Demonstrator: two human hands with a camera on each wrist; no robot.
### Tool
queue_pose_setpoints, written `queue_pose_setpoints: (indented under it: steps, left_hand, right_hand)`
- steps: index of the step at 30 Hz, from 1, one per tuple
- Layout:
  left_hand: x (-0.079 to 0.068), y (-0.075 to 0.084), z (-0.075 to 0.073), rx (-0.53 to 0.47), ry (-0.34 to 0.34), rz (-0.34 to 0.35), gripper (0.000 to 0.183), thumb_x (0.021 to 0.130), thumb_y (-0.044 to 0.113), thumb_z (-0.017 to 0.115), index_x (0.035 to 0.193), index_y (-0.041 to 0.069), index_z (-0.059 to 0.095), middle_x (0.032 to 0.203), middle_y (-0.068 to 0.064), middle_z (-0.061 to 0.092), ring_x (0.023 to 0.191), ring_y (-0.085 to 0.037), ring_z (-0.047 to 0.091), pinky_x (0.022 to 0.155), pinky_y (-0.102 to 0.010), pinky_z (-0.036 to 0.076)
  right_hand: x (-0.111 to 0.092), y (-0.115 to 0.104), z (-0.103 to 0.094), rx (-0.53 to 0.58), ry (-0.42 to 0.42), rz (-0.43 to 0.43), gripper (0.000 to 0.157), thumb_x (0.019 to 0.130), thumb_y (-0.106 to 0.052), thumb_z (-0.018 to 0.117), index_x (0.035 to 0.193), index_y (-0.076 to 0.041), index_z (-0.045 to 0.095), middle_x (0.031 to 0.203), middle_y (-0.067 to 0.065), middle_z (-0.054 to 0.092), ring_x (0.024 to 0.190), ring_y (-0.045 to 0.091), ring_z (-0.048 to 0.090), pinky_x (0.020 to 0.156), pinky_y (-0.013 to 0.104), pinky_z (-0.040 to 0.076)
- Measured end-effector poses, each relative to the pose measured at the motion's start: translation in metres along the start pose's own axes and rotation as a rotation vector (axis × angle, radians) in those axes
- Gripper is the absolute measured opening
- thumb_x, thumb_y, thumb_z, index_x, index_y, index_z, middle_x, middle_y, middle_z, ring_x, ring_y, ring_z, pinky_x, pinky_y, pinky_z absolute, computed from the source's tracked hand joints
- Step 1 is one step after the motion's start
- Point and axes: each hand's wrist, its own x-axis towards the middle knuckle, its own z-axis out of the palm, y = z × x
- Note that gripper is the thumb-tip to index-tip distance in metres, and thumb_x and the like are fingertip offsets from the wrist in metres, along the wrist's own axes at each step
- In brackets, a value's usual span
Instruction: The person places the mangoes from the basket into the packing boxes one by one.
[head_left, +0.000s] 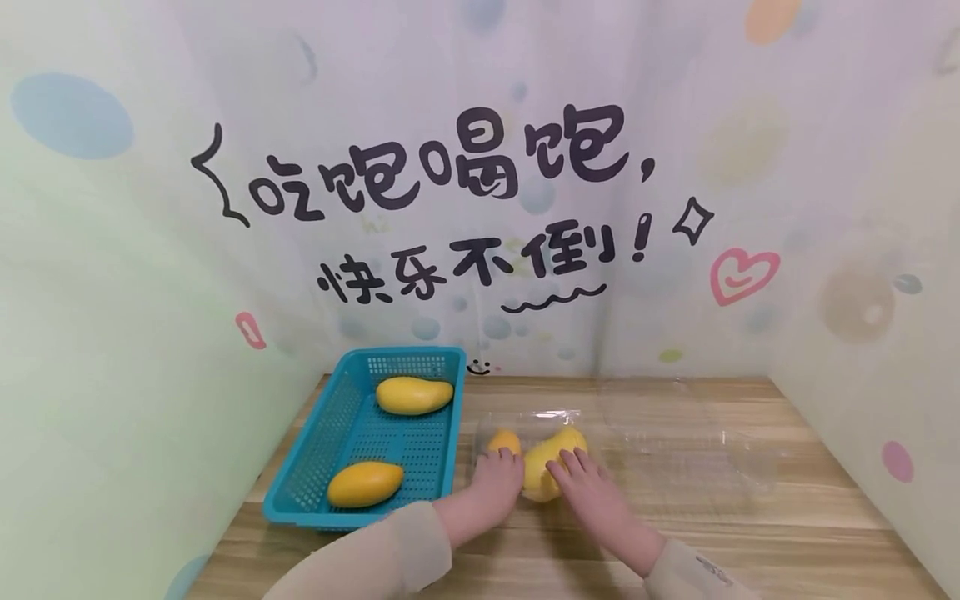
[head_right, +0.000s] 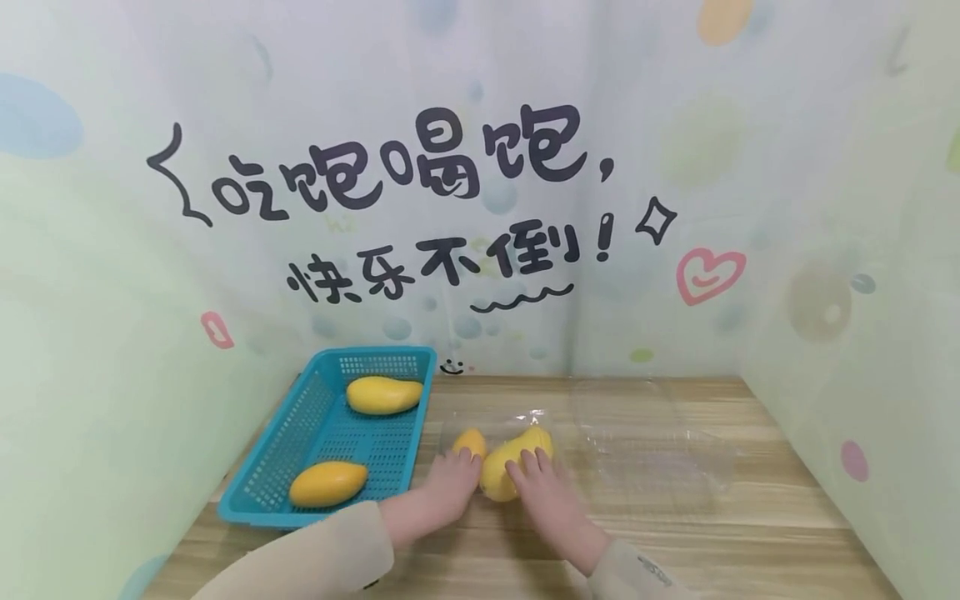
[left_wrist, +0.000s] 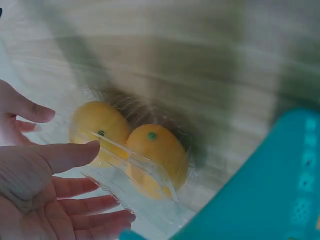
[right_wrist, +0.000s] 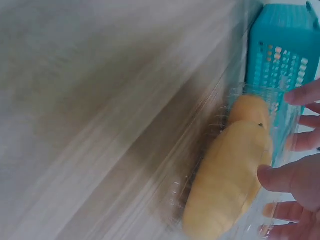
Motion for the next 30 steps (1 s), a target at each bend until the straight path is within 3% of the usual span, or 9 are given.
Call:
queue_pose_setpoints:
  steps: [4,8,13,17,20,24,30]
  left_hand:
    - [0.02,0.001,0.006,0.007,-0.014,-0.074,0.017,0.087,0.029,0.059,0.089,0.013,0.056,0.082,-0.005,0.057,0.067,-0.018,0.055,0.055,-0.029,0.043]
    - [0.04,0.001,0.014,-0.055,-0.025,-0.145,0.016,0.087,0.026,0.06,0.092,0.012,0.057,0.085,-0.008,0.059,0.069,-0.02,0.056,0.055,-0.03,0.046]
    - [0.063,0.001,0.023,-0.107,-0.05,-0.212,0.022,0.088,0.024,0.059,0.106,0.012,0.059,0.103,-0.013,0.06,0.081,-0.025,0.059,0.062,-0.034,0.051]
    - [0.077,-0.001,0.031,-0.147,-0.045,-0.241,0.025,0.088,0.022,0.059,0.11,0.012,0.057,0.107,-0.015,0.058,0.086,-0.026,0.058,0.065,-0.037,0.052]
    - [0.084,-0.005,0.037,-0.2,-0.064,-0.25,0.032,0.088,0.021,0.06,0.117,0.012,0.054,0.114,-0.016,0.055,0.1,-0.029,0.055,0.069,-0.037,0.052]
    - [0.089,-0.012,0.043,-0.267,-0.117,-0.263,0.042,0.088,0.019,0.06,0.128,0.013,0.048,0.127,-0.018,0.047,0.119,-0.033,0.044,0.077,-0.039,0.051]
    - [0.095,-0.014,0.049,-0.366,-0.041,-0.278,0.037,0.091,0.009,0.053,0.128,0.01,0.048,0.129,-0.02,0.043,0.123,-0.036,0.039,0.075,-0.037,0.052]
  right_hand:
    - [0.014,0.004,0.007,-0.034,0.075,0.02,0.037,0.069,0.011,0.061,0.101,-0.008,0.053,0.098,0.013,0.054,0.087,0.031,0.053,0.049,0.037,0.048]
    - [0.026,0.008,0.013,-0.069,0.147,0.052,0.033,0.069,0.012,0.056,0.096,-0.006,0.055,0.094,0.015,0.054,0.081,0.03,0.052,0.044,0.033,0.046]
    - [0.04,0.015,0.024,-0.046,0.082,0.145,0.032,0.075,0.014,0.053,0.101,-0.006,0.055,0.103,0.018,0.054,0.092,0.035,0.052,0.05,0.037,0.05]
    - [0.052,0.023,0.038,0.035,0.06,0.221,0.033,0.079,0.016,0.047,0.104,-0.004,0.055,0.11,0.021,0.053,0.102,0.04,0.05,0.061,0.046,0.052]
    - [0.061,0.028,0.05,0.077,0.062,0.26,0.034,0.082,0.017,0.044,0.108,-0.002,0.053,0.114,0.022,0.052,0.107,0.042,0.048,0.069,0.049,0.051]
    - [0.072,0.032,0.056,0.143,0.001,0.298,0.034,0.085,0.017,0.043,0.113,0.0,0.052,0.119,0.025,0.05,0.113,0.045,0.044,0.081,0.052,0.048]
    - [0.082,0.036,0.058,0.187,-0.057,0.349,0.032,0.087,0.014,0.041,0.113,0.001,0.053,0.122,0.026,0.048,0.117,0.047,0.041,0.086,0.057,0.043]
